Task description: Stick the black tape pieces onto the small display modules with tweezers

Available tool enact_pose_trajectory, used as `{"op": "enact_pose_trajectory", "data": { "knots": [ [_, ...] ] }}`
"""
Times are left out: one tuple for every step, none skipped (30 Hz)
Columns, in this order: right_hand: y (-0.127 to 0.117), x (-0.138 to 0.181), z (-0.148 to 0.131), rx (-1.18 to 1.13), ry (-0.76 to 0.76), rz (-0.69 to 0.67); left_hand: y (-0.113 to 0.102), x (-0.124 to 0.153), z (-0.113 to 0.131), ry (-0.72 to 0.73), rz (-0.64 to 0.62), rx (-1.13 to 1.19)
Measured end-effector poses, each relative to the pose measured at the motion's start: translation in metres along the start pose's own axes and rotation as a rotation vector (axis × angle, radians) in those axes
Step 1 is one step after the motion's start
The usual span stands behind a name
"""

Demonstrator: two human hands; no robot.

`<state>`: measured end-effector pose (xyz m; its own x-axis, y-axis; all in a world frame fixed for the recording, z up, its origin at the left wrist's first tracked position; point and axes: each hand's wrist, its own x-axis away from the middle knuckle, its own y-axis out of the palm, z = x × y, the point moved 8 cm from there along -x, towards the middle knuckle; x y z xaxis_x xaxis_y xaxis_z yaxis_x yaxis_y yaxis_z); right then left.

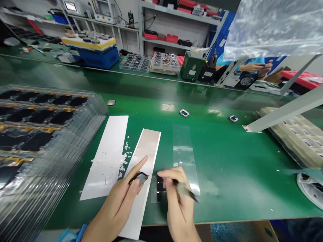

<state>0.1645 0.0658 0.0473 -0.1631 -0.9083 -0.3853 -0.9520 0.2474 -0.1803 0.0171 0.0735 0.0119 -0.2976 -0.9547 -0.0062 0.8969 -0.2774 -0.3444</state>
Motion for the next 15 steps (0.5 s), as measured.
{"op": "enact_pose_trajectory", "data": {
  "knots": [
    [0.008, -0.005, -0.004, 0.069, 0.0, -0.144, -0.003, -0.001, 0.001, -0.015, 0.004, 0.034],
    [0.018, -0.009, -0.007, 0.121, -0.007, -0.288, -0.006, -0.003, 0.003, -0.02, 0.002, 0.061],
    [0.028, -0.013, -0.01, 0.151, -0.014, -0.419, -0.009, -0.004, 0.005, -0.021, -0.003, 0.082],
    [0.037, -0.018, -0.011, 0.165, -0.015, -0.518, -0.012, -0.006, 0.007, -0.017, -0.003, 0.096],
    [0.044, -0.027, -0.01, 0.177, -0.002, -0.571, -0.016, -0.007, 0.009, -0.012, 0.011, 0.102],
    [0.049, -0.041, -0.005, 0.209, 0.023, -0.592, -0.022, -0.007, 0.011, -0.004, 0.046, 0.093],
    [0.054, -0.059, 0.003, 0.25, 0.056, -0.591, -0.031, -0.004, 0.015, 0.01, 0.101, 0.068],
    [0.056, -0.081, 0.014, 0.334, 0.095, -0.565, -0.041, 0.0, 0.019, 0.032, 0.171, 0.027],
    [0.057, -0.106, 0.028, 0.47, 0.142, -0.521, -0.051, 0.007, 0.026, 0.073, 0.24, -0.033],
    [0.058, -0.133, 0.039, 0.526, 0.157, -0.481, -0.061, 0.017, 0.034, 0.126, 0.299, -0.109],
    [0.061, -0.161, 0.051, 0.565, 0.168, -0.442, -0.07, 0.028, 0.044, 0.188, 0.347, -0.197],
    [0.063, -0.187, 0.064, 0.612, 0.187, -0.407, -0.079, 0.041, 0.054, 0.255, 0.388, -0.291],
    [0.066, -0.21, 0.076, 0.662, 0.209, -0.372, -0.089, 0.055, 0.062, 0.311, 0.426, -0.382],
    [0.068, -0.23, 0.087, 0.709, 0.224, -0.344, -0.101, 0.068, 0.07, 0.353, 0.469, -0.469],
    [0.071, -0.245, 0.096, 0.753, 0.229, -0.319, -0.115, 0.081, 0.074, 0.369, 0.516, -0.548]
  ]
}}
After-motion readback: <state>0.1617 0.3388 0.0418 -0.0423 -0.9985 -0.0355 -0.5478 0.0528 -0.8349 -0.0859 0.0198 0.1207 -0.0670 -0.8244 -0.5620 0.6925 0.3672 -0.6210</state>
